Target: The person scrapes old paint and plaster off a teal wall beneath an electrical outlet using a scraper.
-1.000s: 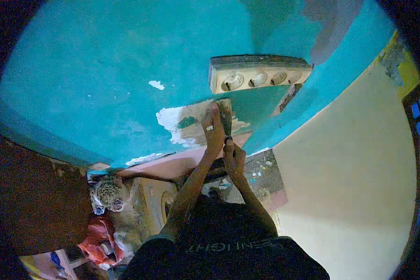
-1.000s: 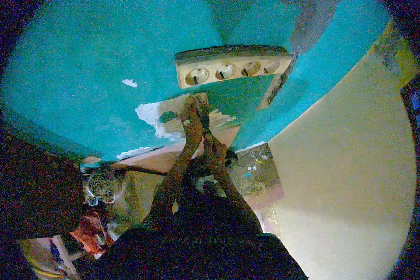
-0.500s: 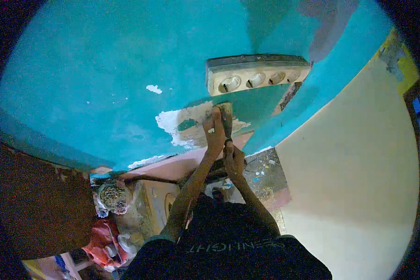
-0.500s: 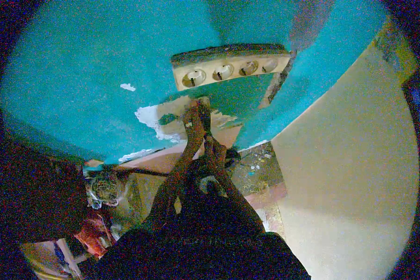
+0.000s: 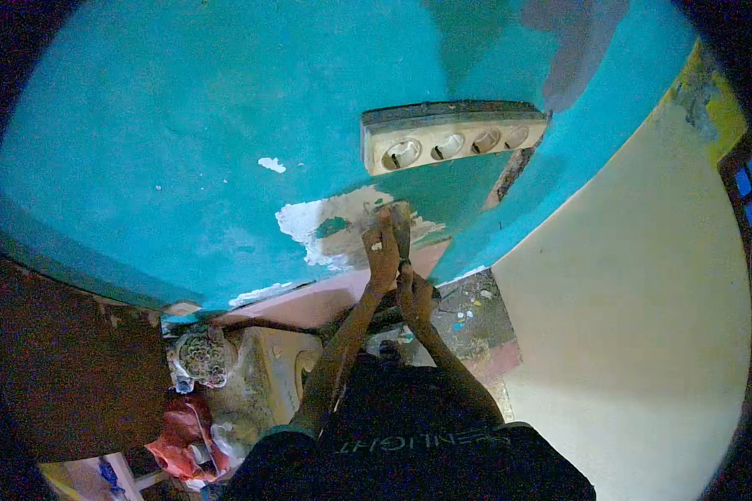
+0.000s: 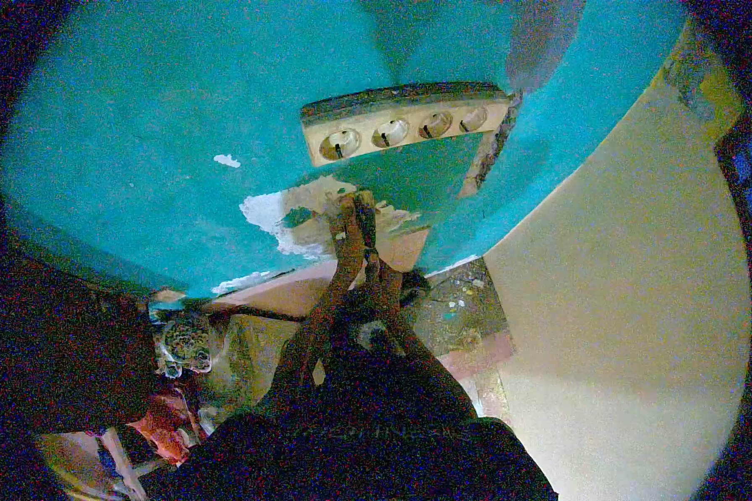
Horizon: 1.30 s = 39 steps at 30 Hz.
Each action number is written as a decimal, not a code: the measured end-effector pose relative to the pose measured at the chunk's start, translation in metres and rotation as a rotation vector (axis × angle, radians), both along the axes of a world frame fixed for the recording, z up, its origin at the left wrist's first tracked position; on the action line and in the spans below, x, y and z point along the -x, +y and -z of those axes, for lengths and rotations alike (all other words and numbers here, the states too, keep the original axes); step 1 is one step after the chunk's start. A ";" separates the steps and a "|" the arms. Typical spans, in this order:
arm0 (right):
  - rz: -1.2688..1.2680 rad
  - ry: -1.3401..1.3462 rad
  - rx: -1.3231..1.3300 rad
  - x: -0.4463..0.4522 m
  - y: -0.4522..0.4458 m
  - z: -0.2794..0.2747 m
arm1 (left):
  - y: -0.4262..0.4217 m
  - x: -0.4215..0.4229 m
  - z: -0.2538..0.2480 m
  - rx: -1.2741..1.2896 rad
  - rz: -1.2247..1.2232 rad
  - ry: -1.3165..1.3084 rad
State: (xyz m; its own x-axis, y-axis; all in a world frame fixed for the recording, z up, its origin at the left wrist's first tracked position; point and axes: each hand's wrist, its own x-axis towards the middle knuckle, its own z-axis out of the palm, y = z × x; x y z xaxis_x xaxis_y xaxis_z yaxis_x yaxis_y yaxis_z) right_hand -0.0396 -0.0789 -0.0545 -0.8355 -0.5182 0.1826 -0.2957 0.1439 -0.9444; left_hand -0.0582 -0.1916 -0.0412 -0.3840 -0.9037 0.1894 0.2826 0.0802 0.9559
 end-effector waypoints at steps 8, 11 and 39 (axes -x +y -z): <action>-0.060 -0.123 0.014 -0.004 0.006 -0.018 | 0.007 -0.008 -0.030 0.118 -0.050 -0.025; -0.097 -0.123 -0.054 0.002 0.010 0.002 | -0.003 -0.002 0.031 0.192 -0.022 -0.210; -0.067 -0.158 0.027 -0.007 -0.001 -0.035 | 0.008 -0.007 -0.040 0.235 -0.161 -0.029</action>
State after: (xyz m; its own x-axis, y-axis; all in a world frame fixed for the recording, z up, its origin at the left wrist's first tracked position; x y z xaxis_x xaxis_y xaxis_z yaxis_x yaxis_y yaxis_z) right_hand -0.0322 -0.0799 -0.0197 -0.8185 -0.5707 0.0662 -0.1513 0.1030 -0.9831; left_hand -0.0508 -0.1836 -0.0009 -0.2473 -0.8863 0.3915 0.2208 0.3419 0.9134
